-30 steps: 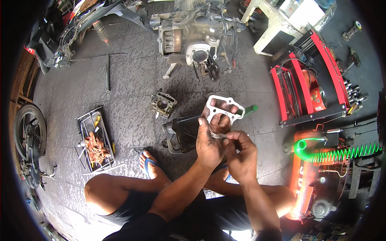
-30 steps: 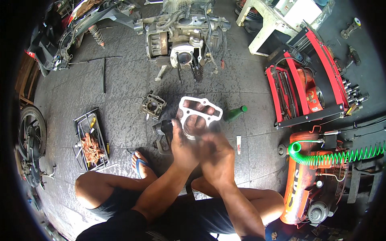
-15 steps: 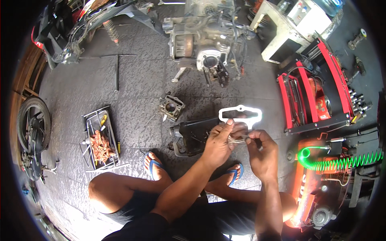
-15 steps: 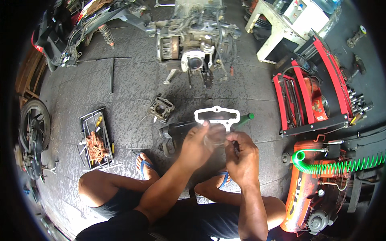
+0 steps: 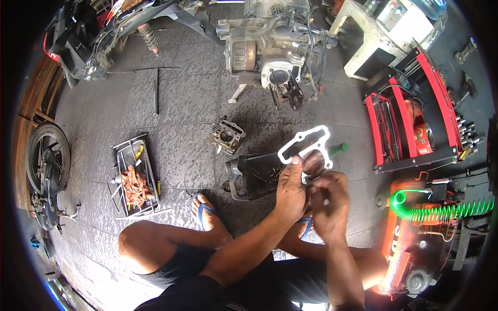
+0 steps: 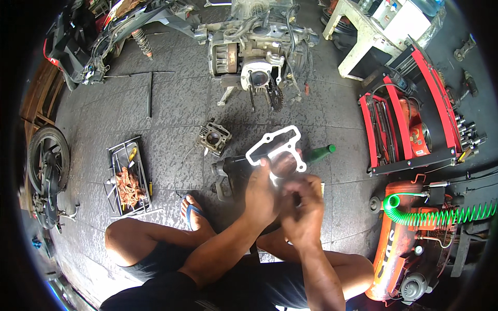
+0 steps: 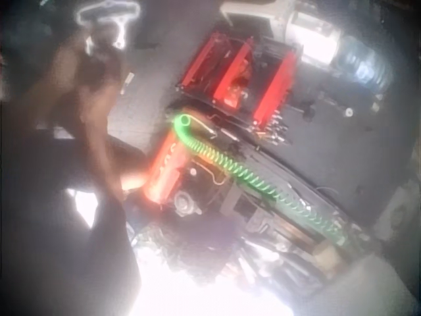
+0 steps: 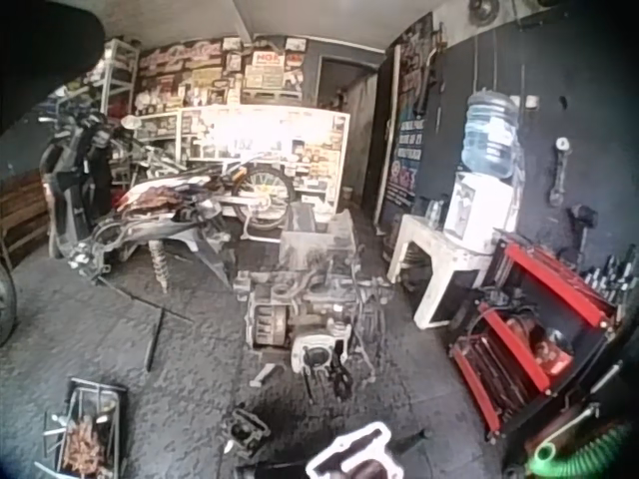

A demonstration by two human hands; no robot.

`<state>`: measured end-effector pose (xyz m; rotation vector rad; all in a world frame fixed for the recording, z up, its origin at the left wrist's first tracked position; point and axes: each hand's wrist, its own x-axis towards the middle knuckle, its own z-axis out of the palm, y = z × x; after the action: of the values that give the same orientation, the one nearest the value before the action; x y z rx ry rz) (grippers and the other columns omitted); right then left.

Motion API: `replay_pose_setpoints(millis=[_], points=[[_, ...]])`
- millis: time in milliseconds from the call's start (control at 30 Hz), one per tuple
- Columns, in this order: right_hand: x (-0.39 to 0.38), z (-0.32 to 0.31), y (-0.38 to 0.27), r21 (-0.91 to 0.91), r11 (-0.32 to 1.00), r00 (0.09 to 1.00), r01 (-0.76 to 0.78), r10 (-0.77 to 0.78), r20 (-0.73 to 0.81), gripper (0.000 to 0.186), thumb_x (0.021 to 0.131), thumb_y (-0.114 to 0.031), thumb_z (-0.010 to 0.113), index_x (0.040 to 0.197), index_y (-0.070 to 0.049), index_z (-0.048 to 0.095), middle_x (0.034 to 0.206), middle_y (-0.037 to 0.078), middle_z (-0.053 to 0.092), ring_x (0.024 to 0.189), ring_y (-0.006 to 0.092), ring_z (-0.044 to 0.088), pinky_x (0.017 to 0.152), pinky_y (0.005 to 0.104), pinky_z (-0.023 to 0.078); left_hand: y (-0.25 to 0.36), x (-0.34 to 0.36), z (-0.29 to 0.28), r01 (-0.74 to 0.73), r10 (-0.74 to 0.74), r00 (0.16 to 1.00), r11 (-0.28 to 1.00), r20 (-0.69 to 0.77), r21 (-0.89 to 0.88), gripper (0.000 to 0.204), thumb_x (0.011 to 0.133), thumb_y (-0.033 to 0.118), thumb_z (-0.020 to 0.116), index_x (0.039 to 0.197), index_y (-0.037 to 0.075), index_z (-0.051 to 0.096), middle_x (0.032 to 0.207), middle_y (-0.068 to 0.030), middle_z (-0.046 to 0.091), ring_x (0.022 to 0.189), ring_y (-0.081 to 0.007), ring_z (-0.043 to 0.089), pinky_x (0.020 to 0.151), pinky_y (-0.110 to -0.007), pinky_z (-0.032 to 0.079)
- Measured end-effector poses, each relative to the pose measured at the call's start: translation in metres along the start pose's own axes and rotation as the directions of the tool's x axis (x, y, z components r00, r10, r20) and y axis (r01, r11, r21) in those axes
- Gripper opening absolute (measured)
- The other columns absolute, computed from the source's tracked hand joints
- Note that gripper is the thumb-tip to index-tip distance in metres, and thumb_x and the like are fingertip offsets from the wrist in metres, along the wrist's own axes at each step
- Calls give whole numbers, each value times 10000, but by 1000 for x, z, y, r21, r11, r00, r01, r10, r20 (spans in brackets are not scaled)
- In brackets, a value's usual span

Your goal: The person removes components from a motorcycle engine block, handles a gasket and small metal parts, and pours liquid from a green bottle onto the engine components.

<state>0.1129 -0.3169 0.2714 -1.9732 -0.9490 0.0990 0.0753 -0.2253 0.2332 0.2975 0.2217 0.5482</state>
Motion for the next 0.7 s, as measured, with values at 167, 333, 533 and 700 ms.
replay_pose_setpoints(millis=[167, 333, 533, 700], points=[[6, -15, 5, 459, 788, 886, -411, 464, -3, 105, 887, 49, 625, 966, -19, 617, 1094, 67, 607, 884, 85, 551, 760, 233, 463, -8, 4, -8, -42, 42, 999, 999, 1, -34, 476, 1036, 388, 467, 1162, -45, 620, 1136, -140, 666, 1086, -227, 622, 1003, -368, 461], [0, -10, 16, 390, 881, 925, -267, 348, -154, 82, 898, 36, 625, 968, -4, 613, 1017, 43, 633, 862, 103, 581, 781, 255, 482, -20, 8, -18, 85, -82, 995, 995, 53, -53, 333, 1028, 333, 513, 1021, 39, 668, 1013, -87, 681, 969, -177, 629, 900, -351, 492], [8, -12, 15, -117, 991, 946, -65, 24, -322, 141, 828, 79, 644, 944, 4, 620, 984, 142, 668, 894, 250, 648, 816, 333, 511, -18, 8, -26, 249, -246, 968, 960, -42, 127, 385, 1003, 392, 538, 1109, 35, 636, 1040, -78, 676, 988, -190, 637, 940, -365, 468], [-4, -8, 16, -459, 851, 947, 256, -316, -57, 165, 756, 80, 647, 895, -6, 627, 1037, 175, 663, 889, 345, 635, 796, 413, 518, -13, 8, -24, 288, -289, 957, 956, 31, 53, 551, 967, 504, 543, 1316, 82, 478, 1296, -128, 557, 1201, -255, 519, 1041, -421, 397]])
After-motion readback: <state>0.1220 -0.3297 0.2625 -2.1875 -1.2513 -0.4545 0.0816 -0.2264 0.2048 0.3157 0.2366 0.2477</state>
